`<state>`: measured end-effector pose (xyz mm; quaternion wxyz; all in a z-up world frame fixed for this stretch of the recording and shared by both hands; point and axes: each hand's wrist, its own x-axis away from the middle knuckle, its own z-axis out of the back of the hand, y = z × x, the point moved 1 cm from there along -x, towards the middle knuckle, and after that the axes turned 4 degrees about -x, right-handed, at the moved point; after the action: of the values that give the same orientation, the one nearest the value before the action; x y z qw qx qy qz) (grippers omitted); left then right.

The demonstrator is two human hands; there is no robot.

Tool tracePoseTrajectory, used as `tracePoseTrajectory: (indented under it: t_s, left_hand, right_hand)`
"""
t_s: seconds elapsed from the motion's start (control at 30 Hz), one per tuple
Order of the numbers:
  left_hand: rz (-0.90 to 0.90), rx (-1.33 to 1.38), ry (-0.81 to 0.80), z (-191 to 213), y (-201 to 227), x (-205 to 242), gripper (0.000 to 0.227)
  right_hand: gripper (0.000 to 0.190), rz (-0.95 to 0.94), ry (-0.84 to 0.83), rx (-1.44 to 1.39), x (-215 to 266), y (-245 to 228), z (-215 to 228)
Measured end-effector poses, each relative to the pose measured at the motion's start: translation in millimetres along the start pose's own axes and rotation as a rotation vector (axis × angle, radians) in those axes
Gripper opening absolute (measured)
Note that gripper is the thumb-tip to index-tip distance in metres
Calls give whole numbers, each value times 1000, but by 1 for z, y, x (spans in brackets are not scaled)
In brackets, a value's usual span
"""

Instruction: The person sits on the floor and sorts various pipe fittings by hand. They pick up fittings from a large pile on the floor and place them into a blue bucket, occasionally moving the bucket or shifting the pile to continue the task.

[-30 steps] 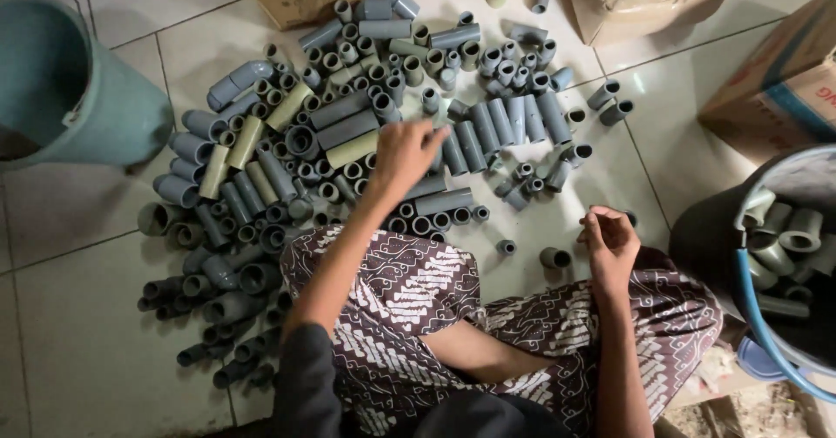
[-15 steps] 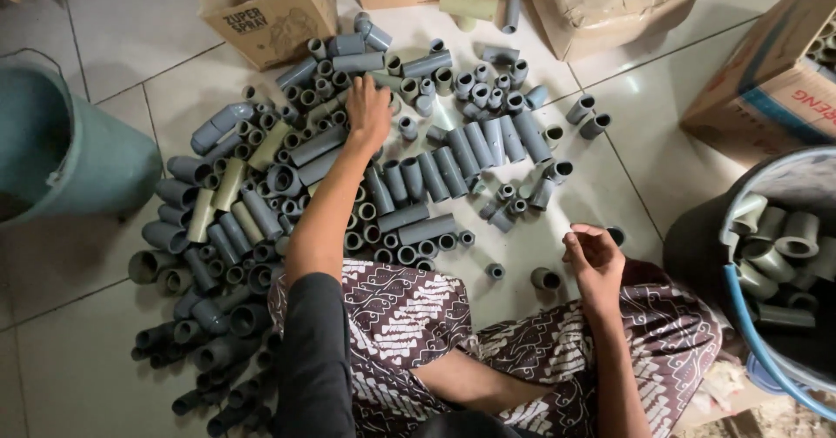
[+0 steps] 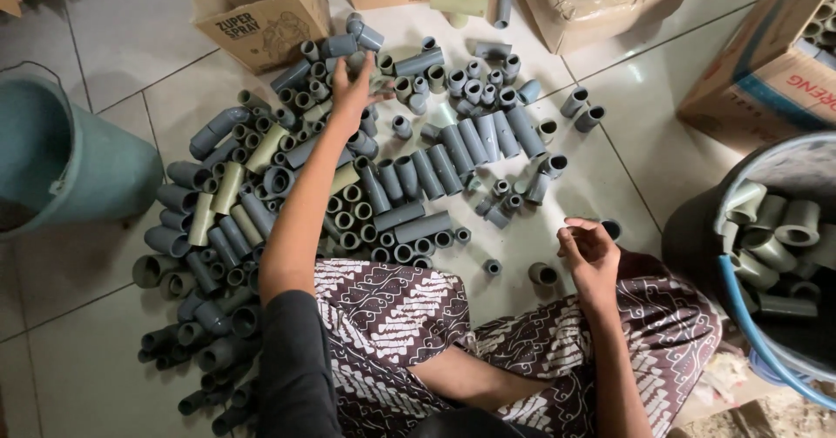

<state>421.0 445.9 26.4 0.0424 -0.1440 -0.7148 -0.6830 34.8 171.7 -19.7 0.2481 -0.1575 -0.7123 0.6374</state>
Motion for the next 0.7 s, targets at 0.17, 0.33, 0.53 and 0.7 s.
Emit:
tracePoseTrajectory:
  t_s: [0.17, 0.33, 0.53, 0.7]
  left_hand:
    - [-349, -578, -56, 6, -20, -20, 25]
    - [-468, -1229, -184, -3, -31, -7, 32]
    - [-395, -1151, -228, -12, -53, -21, 26]
    - [-709, -1402, -181, -9, -66, -33, 15]
  right_hand:
    - [15, 31, -3, -39, -3, 9, 2]
    - [21, 7, 79, -38, -4, 9, -1]
    - [22, 6, 71, -36, -6, 8, 0]
    - [23, -12, 75, -28, -4, 5, -3]
